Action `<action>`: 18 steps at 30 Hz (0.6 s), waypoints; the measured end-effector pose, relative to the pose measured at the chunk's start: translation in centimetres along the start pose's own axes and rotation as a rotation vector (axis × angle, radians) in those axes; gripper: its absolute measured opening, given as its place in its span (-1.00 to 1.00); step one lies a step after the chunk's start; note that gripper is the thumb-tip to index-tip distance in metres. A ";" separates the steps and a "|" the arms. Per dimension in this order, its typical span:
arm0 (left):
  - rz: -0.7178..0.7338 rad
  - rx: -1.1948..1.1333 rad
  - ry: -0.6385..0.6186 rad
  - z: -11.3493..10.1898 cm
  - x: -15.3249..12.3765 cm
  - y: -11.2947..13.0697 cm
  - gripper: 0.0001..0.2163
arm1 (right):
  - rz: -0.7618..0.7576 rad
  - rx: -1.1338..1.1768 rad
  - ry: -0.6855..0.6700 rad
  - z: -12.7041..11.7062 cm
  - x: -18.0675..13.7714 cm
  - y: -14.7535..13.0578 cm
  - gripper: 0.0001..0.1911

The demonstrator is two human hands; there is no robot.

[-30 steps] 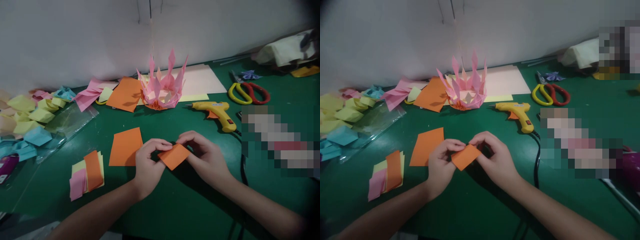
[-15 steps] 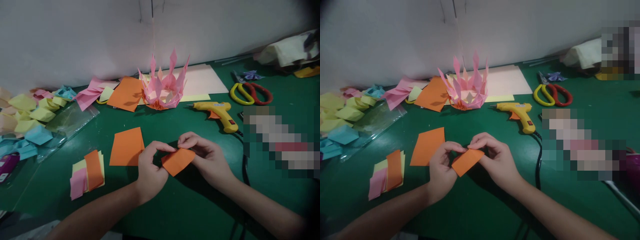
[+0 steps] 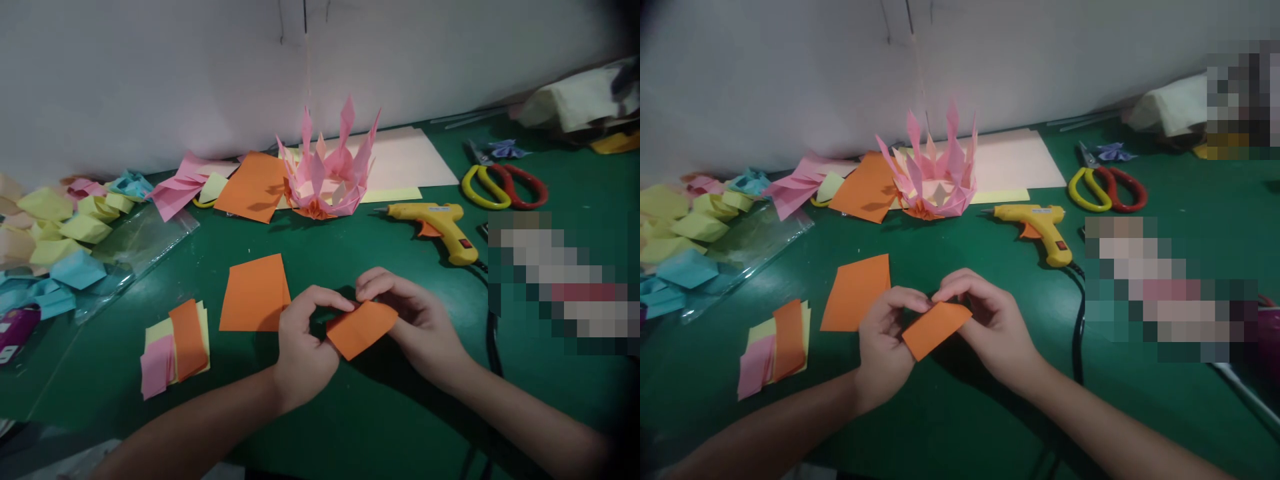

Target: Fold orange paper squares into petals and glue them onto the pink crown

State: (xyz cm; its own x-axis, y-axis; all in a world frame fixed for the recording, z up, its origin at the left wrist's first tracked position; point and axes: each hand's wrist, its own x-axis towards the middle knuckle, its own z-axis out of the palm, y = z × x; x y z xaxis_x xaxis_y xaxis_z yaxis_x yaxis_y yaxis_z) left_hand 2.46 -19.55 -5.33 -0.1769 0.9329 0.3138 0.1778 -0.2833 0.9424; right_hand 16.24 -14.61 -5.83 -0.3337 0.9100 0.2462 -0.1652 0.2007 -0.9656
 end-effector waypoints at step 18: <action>-0.073 0.025 -0.091 0.1 0.1 0.5 -0.93 | -0.179 -0.131 -0.020 -0.2 -0.6 -0.3 -0.90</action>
State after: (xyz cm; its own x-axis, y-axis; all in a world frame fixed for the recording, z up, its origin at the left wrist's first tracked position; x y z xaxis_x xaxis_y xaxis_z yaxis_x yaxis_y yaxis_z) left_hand 2.65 -19.61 -4.83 -0.1020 0.9676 0.2312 0.1919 -0.2089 0.9589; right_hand 16.66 -15.15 -5.70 -0.3281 0.8487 0.4148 -0.1016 0.4049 -0.9087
